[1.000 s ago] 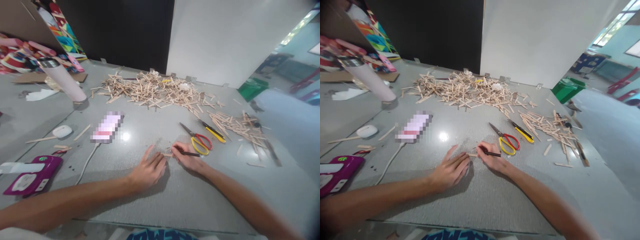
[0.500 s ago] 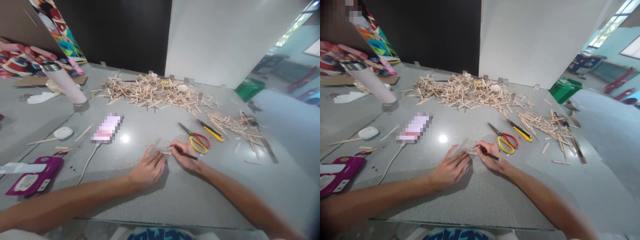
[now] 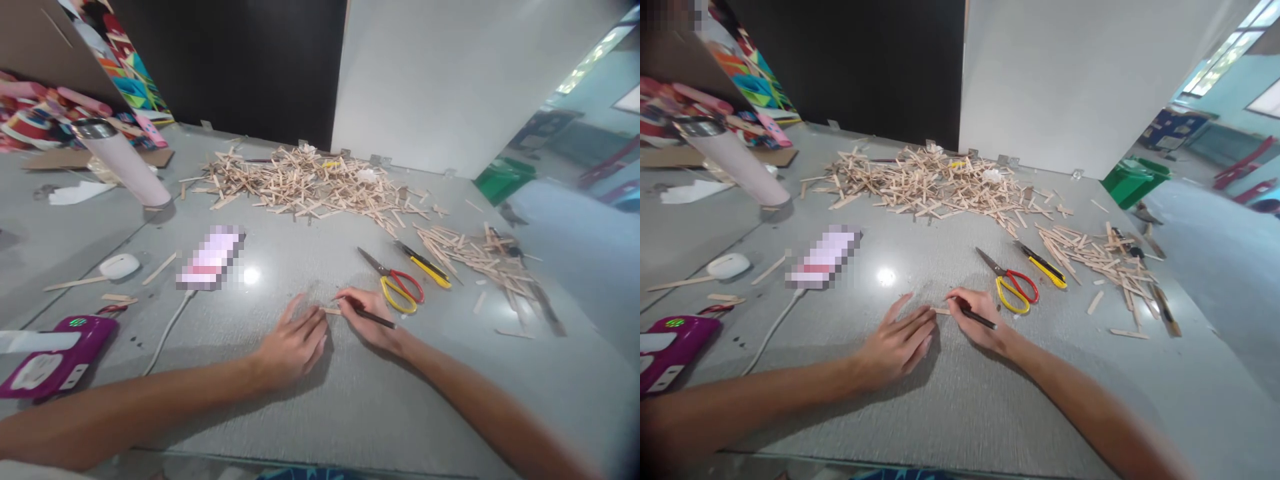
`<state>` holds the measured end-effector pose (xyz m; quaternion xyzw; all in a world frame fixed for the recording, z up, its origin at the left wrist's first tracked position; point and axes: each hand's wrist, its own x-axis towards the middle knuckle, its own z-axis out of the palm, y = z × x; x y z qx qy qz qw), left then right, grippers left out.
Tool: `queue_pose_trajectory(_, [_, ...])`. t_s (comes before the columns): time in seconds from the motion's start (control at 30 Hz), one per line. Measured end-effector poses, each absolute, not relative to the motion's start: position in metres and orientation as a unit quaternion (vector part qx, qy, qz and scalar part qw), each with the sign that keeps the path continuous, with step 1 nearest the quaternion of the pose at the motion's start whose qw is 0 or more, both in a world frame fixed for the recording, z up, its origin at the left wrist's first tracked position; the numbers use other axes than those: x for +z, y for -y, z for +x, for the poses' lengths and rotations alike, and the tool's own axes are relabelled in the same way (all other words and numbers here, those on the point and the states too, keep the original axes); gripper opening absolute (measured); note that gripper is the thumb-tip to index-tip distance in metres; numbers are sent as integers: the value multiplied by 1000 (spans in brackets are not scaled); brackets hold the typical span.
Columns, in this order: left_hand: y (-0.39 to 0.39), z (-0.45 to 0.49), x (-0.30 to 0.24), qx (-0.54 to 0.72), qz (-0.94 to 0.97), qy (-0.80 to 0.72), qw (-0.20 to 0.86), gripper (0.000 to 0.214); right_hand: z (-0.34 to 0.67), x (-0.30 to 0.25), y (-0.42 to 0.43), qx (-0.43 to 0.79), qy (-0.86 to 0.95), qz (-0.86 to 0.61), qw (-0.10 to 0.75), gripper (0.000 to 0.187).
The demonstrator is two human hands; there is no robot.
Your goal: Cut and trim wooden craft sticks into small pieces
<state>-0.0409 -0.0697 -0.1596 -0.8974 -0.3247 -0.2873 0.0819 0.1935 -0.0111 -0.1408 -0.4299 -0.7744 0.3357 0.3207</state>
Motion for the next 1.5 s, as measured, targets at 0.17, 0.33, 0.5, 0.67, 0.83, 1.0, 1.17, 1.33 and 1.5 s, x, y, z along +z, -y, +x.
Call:
queue_pose_trajectory(0.17, [70, -42, -161, -299, -887, 346, 68, 28, 188, -142, 11, 328, 770, -434, 334, 24])
queue_pose_trajectory(0.33, [70, -43, -156, -274, -894, 346, 70, 28, 191, -137, 11, 339, 760, -446, 330, 23])
queue_pose_trajectory(0.5, [68, -43, -152, -260, -899, 343, 81, 29, 194, -139, 12, 338, 758, -449, 332, 24])
queue_pose_trajectory(0.67, [66, -42, -154, -257, -900, 341, 83, 30, 194, -142, 12, 335, 759, -447, 335, 24])
queue_pose_trajectory(0.83, [66, -41, -155, -253, -900, 341, 96, 31, 193, -144, 10, 352, 751, -448, 334, 24])
queue_pose_trajectory(1.0, [66, -40, -155, -256, -902, 335, 95, 29, 193, -145, 6, 372, 738, -458, 326, 22])
queue_pose_trajectory(1.17, [69, -40, -154, -256, -898, 344, 102, 30, 196, -144, 8, 443, 690, -466, 332, 25])
queue_pose_trajectory(1.33, [68, -40, -151, -239, -903, 344, 93, 31, 197, -142, 8, 463, 677, -472, 324, 26])
queue_pose_trajectory(1.5, [67, -41, -149, -229, -909, 339, 87, 30, 198, -140, 6, 484, 660, -473, 328, 29])
